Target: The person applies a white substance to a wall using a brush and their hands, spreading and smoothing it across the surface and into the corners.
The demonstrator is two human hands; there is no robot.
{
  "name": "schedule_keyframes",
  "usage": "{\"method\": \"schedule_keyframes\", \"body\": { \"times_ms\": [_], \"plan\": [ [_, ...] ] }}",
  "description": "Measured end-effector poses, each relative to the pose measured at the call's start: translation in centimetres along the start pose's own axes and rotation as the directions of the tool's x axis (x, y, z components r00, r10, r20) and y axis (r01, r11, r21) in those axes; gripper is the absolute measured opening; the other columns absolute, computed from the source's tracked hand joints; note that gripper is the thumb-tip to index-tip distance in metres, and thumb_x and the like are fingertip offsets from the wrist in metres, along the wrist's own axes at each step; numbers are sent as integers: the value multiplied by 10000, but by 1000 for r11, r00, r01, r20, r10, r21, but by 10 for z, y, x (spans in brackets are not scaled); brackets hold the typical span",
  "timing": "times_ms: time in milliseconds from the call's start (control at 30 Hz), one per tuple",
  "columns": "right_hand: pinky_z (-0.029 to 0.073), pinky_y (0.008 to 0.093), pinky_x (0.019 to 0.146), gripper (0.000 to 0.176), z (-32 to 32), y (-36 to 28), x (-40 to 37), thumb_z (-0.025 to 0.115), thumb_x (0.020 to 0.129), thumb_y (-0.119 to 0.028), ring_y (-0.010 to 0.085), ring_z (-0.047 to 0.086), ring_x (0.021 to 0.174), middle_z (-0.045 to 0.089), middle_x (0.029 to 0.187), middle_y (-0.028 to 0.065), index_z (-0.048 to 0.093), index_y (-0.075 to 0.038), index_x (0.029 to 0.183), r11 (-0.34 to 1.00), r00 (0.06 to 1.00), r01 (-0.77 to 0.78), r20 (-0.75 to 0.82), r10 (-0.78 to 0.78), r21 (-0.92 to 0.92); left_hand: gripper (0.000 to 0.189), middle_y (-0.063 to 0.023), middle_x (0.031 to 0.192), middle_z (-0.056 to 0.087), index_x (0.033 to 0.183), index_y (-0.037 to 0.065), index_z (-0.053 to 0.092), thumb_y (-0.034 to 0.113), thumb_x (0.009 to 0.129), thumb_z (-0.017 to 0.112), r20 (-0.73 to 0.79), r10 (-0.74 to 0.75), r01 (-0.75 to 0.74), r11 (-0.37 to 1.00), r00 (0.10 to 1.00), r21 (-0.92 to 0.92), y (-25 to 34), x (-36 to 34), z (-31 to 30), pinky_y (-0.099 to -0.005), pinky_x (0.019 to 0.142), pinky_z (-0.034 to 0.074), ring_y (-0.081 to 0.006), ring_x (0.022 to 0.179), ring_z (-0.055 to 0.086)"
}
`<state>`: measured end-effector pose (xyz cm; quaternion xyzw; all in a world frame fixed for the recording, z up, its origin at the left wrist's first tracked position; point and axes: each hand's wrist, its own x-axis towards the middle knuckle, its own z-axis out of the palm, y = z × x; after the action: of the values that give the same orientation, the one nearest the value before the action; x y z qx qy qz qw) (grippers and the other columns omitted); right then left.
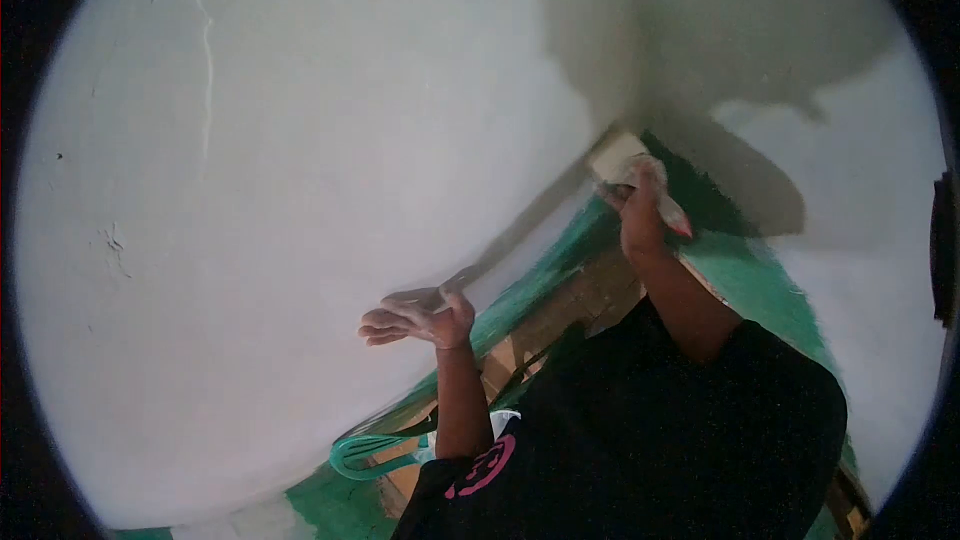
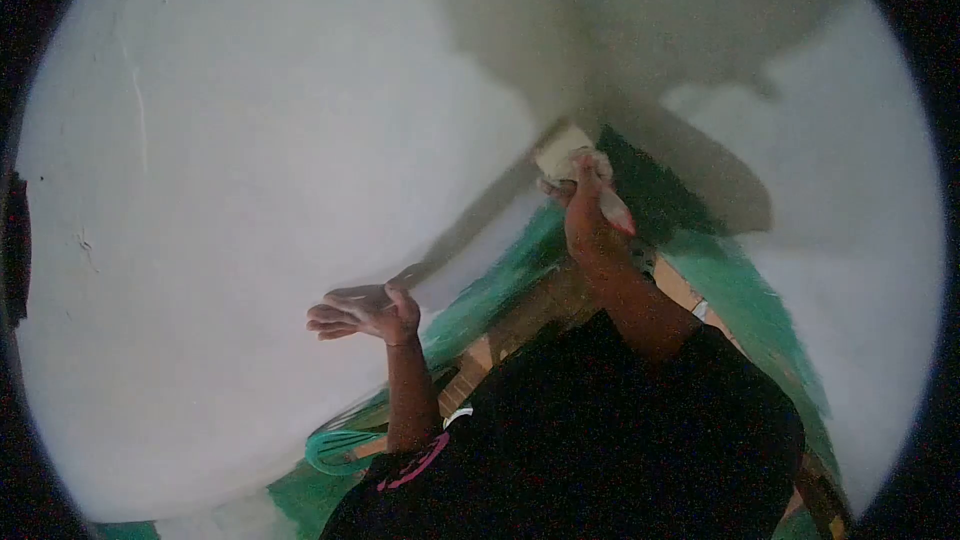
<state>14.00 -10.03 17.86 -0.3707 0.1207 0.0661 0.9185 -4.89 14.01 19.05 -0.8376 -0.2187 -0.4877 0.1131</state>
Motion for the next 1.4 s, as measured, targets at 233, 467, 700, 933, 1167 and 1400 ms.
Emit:
{"method": "schedule_keyframes", "body": {
  "times_ms": [233,467,700,933,1167,1400],
  "plan": [
    [459,364,774,128,-31,53,-28,520,914,-107,265,579,928,591,953,125,593,-34,991,277,651,755,733,-200,-595,1026,-417,1451,-54,1479,15,83,432,712,620,245,-63,85,993,967,-78,-12,-47,13,-796,877,-156,-646,1272,-233],
    [421,298,938,400,-60,126,-71,568,940,-330,194,539,1093,605,1119,83,581,-25,1198,739,901,161,402,160,-655,990,-501,1357,82,1456,-18,162,482,731,614,552,-49,140,982,832,-124,-27,-64,5,-852,823,-81,-775,1175,-85],
    [482,288,683,270,107,144,-184,577,941,-285,132,599,779,638,862,58,628,-22,974,771,947,249,315,-66,-586,951,-417,1450,67,1476,13,177,525,772,558,902,-53,99,995,429,11,-144,-54,-49,-830,900,-28,-764,1201,-20],
    [475,318,815,262,143,265,-313,509,952,-239,214,616,920,640,996,95,619,-13,1026,369,690,700,712,-129,-611,961,-316,1505,85,1494,81,185,573,761,564,943,-49,57,998,330,32,-324,-62,-117,-803,944,-9,-696,1268,18],
    [506,373,825,354,208,421,-468,505,950,-329,246,641,921,647,1040,101,593,-44,1141,112,974,204,213,80,-973,1080,-267,1528,63,1511,110,116,567,696,658,961,47,-18,999,273,-44,-530,-75,-198,-780,971,-5,-624,1314,46],
    [507,370,776,420,427,451,-678,567,901,-411,229,640,868,667,922,106,615,-19,1043,808,916,45,346,201,-588,1070,-267,1545,14,1517,161,117,506,694,705,921,192,-132,979,339,-155,-753,-87,-312,-742,1025,23,-608,1345,1]
  ]
}}
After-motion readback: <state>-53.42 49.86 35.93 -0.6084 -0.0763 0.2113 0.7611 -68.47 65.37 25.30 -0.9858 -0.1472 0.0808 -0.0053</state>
